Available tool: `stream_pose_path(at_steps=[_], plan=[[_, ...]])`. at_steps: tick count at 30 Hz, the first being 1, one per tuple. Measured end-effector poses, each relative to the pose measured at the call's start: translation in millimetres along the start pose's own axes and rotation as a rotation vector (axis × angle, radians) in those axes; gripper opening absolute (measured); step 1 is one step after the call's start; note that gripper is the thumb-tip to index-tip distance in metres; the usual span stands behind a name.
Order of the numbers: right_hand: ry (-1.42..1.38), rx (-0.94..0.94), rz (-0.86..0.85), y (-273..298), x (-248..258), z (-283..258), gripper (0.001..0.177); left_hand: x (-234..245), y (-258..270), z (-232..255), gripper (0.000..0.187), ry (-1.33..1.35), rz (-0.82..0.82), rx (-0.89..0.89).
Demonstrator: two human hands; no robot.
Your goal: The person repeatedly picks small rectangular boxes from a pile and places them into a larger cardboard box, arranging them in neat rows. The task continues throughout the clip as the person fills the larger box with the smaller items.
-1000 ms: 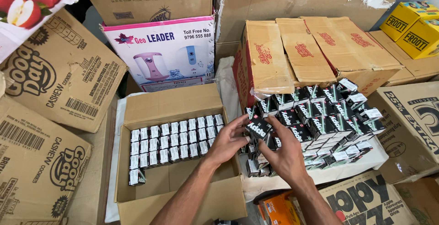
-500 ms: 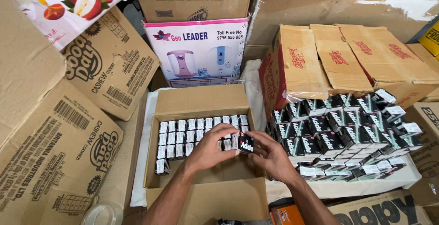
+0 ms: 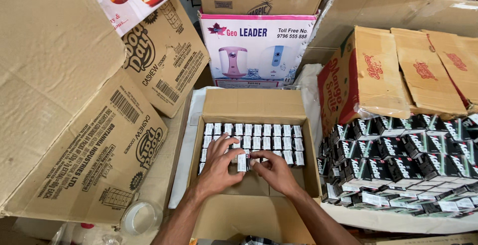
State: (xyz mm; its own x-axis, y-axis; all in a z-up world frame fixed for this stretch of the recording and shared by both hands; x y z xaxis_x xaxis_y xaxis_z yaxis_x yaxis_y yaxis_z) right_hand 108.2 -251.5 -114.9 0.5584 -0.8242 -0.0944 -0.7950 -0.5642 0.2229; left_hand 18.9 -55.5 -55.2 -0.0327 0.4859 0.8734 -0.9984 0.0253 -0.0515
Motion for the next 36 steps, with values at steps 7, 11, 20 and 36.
stream_pose_path(at_steps=[7, 11, 20, 36], plan=[[0.150, -0.160, -0.230, -14, -45, -9, 0.055, 3, 24, -46, 0.051, -0.111, -0.066, 0.082], [0.266, -0.177, -0.273, -23, -60, 8, 0.056, 5, 31, -62, 0.053, -0.111, -0.105, 0.162], [0.291, -0.190, -0.342, -29, -94, 13, 0.043, 5, 37, -78, 0.052, -0.279, -0.124, 0.150], [0.546, -0.074, -0.349, -47, -102, 51, 0.028, -26, 36, -93, 0.051, -0.579, 0.067, 0.058]])
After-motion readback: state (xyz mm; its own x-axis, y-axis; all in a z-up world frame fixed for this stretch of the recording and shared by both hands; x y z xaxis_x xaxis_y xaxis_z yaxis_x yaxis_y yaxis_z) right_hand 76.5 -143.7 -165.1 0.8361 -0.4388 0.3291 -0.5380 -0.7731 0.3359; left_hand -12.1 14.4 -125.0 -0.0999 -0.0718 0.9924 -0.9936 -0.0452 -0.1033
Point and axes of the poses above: each hand's wrist, its own y-axis away from the middle knuckle, its own x-axis out of the back of the hand, z = x × y, the point moved 1 cm from there along -y, towards the middle knuckle, and after that the axes turned 14 degrees about -y, right-handed, at the moved point
